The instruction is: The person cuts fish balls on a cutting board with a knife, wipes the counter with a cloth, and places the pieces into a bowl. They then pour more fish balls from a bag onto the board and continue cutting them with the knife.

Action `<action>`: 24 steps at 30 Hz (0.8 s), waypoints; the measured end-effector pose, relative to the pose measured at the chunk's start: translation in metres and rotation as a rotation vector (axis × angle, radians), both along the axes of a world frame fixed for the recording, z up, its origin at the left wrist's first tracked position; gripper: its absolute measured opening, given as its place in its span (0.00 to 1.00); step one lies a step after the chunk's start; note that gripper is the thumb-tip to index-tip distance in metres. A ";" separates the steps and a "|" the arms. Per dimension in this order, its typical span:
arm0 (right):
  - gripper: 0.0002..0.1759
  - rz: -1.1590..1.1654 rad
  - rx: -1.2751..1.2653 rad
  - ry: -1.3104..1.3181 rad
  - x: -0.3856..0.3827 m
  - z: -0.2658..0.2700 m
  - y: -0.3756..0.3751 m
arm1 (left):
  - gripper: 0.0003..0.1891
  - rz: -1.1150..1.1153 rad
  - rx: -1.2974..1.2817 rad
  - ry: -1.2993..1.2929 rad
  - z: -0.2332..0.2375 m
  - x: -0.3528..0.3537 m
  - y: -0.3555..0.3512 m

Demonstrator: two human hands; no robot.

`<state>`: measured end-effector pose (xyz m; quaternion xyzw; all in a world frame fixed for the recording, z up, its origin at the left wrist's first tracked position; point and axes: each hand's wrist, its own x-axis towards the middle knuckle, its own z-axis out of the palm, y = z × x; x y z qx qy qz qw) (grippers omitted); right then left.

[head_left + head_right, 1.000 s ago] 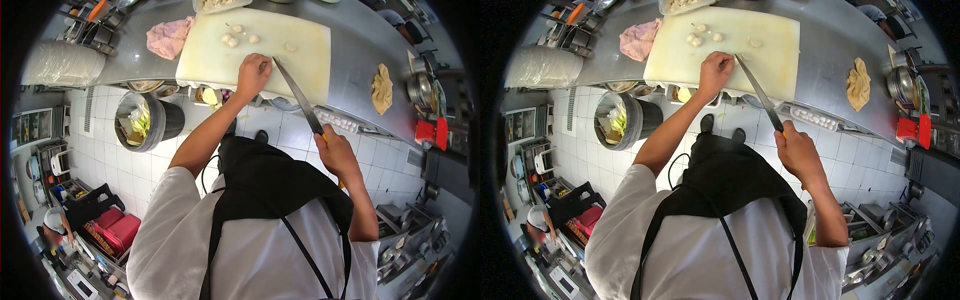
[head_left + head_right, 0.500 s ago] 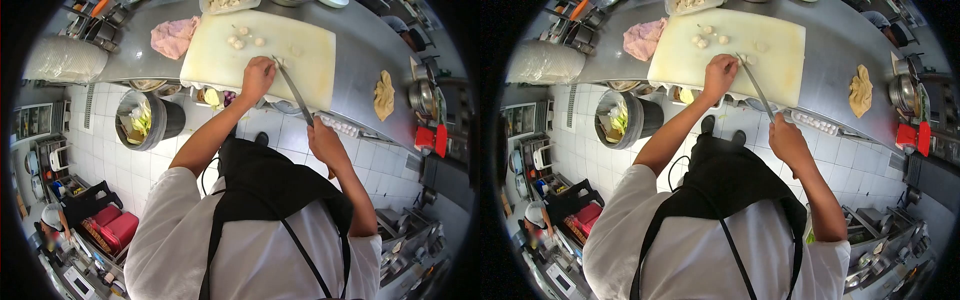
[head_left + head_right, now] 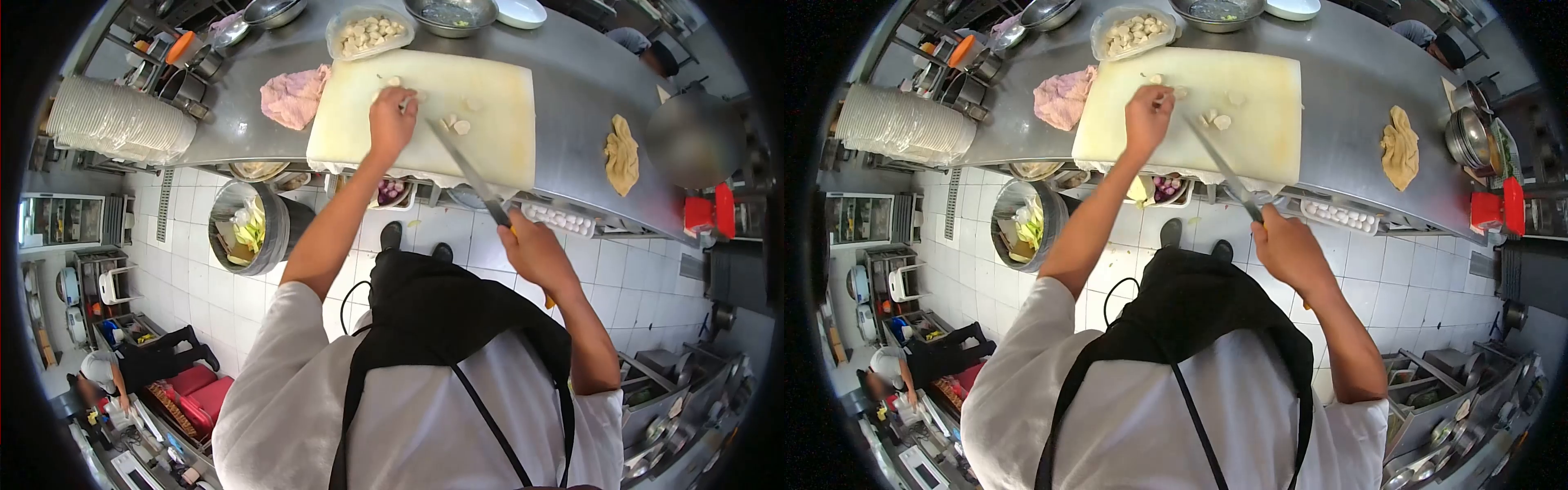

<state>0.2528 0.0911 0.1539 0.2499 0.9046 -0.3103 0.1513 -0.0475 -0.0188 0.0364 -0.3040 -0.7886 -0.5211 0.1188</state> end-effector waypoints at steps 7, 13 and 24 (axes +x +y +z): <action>0.16 -0.011 0.039 0.059 -0.008 -0.050 0.002 | 0.13 -0.110 -0.621 0.062 -0.006 -0.038 0.040; 0.17 -0.089 0.093 0.041 -0.012 -0.050 0.023 | 0.13 -0.229 -0.468 0.017 -0.018 -0.035 0.031; 0.19 -0.012 0.131 -0.013 0.000 -0.002 0.007 | 0.09 -0.173 -0.001 -0.188 -0.021 0.045 -0.002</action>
